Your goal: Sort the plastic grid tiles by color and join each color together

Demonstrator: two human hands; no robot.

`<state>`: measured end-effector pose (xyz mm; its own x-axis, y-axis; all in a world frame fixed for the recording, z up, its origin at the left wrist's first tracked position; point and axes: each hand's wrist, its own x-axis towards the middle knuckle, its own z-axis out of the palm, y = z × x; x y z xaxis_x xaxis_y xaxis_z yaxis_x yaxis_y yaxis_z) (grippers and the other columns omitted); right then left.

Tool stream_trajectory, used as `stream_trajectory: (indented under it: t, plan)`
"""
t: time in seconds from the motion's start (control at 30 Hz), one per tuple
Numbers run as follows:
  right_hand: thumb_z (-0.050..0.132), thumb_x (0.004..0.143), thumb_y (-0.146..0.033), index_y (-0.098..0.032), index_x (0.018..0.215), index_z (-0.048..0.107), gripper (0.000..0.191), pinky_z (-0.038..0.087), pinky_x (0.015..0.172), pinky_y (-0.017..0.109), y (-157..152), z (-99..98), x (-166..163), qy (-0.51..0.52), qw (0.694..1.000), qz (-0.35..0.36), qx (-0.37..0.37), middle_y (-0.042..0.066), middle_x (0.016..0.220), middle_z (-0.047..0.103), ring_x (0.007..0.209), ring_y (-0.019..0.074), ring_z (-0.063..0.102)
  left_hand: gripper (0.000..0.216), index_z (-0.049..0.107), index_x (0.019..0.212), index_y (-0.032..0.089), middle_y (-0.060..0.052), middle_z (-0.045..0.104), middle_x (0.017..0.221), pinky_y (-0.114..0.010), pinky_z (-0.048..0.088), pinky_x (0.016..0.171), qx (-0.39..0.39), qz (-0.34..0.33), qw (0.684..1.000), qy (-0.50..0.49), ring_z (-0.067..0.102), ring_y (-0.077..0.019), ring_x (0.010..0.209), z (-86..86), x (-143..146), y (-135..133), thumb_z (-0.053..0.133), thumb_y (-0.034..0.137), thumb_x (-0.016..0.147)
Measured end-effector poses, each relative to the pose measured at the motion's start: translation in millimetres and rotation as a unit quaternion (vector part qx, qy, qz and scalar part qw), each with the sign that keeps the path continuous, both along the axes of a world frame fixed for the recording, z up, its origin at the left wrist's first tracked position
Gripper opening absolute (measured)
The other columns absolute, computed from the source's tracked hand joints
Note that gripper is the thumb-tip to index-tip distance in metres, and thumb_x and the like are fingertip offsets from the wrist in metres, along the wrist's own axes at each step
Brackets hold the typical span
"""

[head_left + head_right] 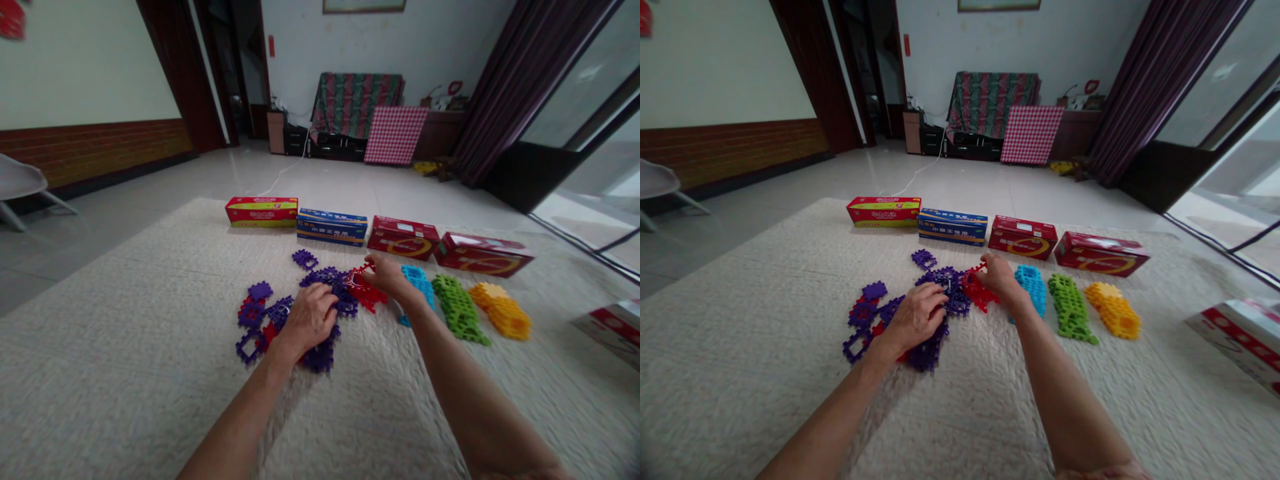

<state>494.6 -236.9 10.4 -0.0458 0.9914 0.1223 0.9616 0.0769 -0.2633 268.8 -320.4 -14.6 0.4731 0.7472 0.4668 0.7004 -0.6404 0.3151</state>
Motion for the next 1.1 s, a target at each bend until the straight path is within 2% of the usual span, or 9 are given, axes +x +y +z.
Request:
stream_trajectory:
  t: [0.07, 0.17, 0.3, 0.5, 0.63, 0.7, 0.83, 0.93, 1.1]
  plan:
    - [0.060, 0.079, -0.020, -0.010, 0.116, 0.062, 0.038, 0.044, 0.089, 0.031, -3, 0.0, -1, 0.002, 0.999, 0.020, 0.034, 0.017, 0.117, 0.064, 0.104, 0.0246, 0.061, 0.027, 0.067, 0.110, 0.019, -0.010, 0.060, 0.126, -0.045, 0.043, 0.104, -0.021, -0.028, 0.998, 0.052, 0.048, -0.0269, 0.126, 1.5, 8, -9, 0.053, 0.022, 0.087]
    - [0.056, 0.080, -0.015, -0.013, 0.113, 0.063, 0.034, 0.043, 0.094, 0.032, -9, 0.3, -5, 0.024, 0.994, 0.071, 0.075, 0.014, 0.119, 0.063, 0.108, 0.0230, 0.059, 0.039, 0.057, 0.128, 0.024, -0.008, 0.049, 0.143, -0.052, 0.037, 0.108, -0.058, -0.047, 0.991, 0.112, 0.036, -0.0302, 0.137, 1.4, 14, -17, 0.051, 0.029, 0.090]
    - [0.055, 0.083, -0.019, -0.017, 0.107, 0.066, 0.027, 0.041, 0.095, 0.032, -19, 0.6, -16, 0.024, 0.991, 0.111, 0.075, 0.010, 0.113, 0.067, 0.106, 0.0219, 0.060, 0.045, 0.049, 0.136, 0.027, -0.006, 0.042, 0.150, -0.057, 0.032, 0.109, -0.092, -0.034, 0.986, 0.135, 0.029, -0.0326, 0.141, -1.7, 15, -19, 0.049, 0.037, 0.091]
    - [0.057, 0.083, -0.022, -0.018, 0.103, 0.068, 0.023, 0.041, 0.090, 0.032, -29, 0.6, -24, -0.027, 0.995, 0.096, 0.016, 0.010, 0.107, 0.069, 0.102, 0.0224, 0.061, 0.032, 0.064, 0.114, 0.020, -0.010, 0.053, 0.137, -0.051, 0.037, 0.105, -0.074, 0.001, 0.988, 0.133, 0.037, -0.0323, 0.134, 2.1, 7, -12, 0.050, 0.037, 0.092]
    - [0.060, 0.082, -0.022, -0.018, 0.107, 0.067, 0.026, 0.041, 0.090, 0.031, -32, -0.4, -20, -0.001, 0.996, 0.089, 0.012, 0.010, 0.109, 0.067, 0.102, 0.0211, 0.061, 0.027, 0.067, 0.090, 0.017, -0.010, 0.066, 0.108, -0.045, 0.040, 0.101, -0.064, 0.045, 0.990, 0.116, 0.049, -0.0282, 0.122, 6.9, -1, -6, 0.048, 0.035, 0.093]
    - [0.064, 0.080, -0.024, -0.019, 0.110, 0.066, 0.031, 0.041, 0.089, 0.031, -32, -2.3, -18, 0.016, 0.996, 0.091, 0.010, 0.010, 0.111, 0.065, 0.103, 0.0209, 0.060, 0.026, 0.066, 0.086, 0.017, -0.009, 0.066, 0.097, -0.043, 0.043, 0.098, -0.057, 0.064, 0.991, 0.098, 0.054, -0.0256, 0.112, 9.8, -1, -1, 0.047, 0.033, 0.093]
    - [0.065, 0.079, -0.026, -0.016, 0.105, 0.066, 0.027, 0.043, 0.087, 0.030, -30, -6.3, -17, 0.021, 0.996, 0.091, 0.005, 0.010, 0.108, 0.064, 0.100, 0.0207, 0.060, 0.021, 0.064, 0.104, 0.019, -0.009, 0.064, 0.112, -0.040, 0.042, 0.100, -0.034, 0.069, 0.995, 0.067, 0.053, -0.0245, 0.116, 14.6, 12, 22, 0.054, 0.027, 0.087]
    - [0.061, 0.080, -0.022, -0.014, 0.095, 0.067, 0.018, 0.044, 0.083, 0.028, -29, -7.2, -18, 0.006, 0.996, 0.091, 0.011, 0.010, 0.101, 0.065, 0.094, 0.0198, 0.061, 0.033, 0.059, 0.114, 0.018, -0.011, 0.061, 0.122, -0.038, 0.040, 0.104, -0.060, 0.055, 0.994, 0.076, 0.051, -0.0255, 0.121, 14.0, 27, 45, 0.058, 0.025, 0.082]
    - [0.061, 0.077, -0.020, -0.016, 0.089, 0.067, 0.014, 0.044, 0.080, 0.027, -30, -6.4, -22, -0.009, 0.995, 0.101, 0.009, 0.009, 0.096, 0.066, 0.091, 0.0199, 0.060, 0.061, 0.044, 0.134, 0.015, -0.015, 0.058, 0.129, -0.040, 0.040, 0.101, -0.110, 0.057, 0.988, 0.093, 0.051, -0.0295, 0.122, 7.6, 40, 65, 0.062, 0.037, 0.080]
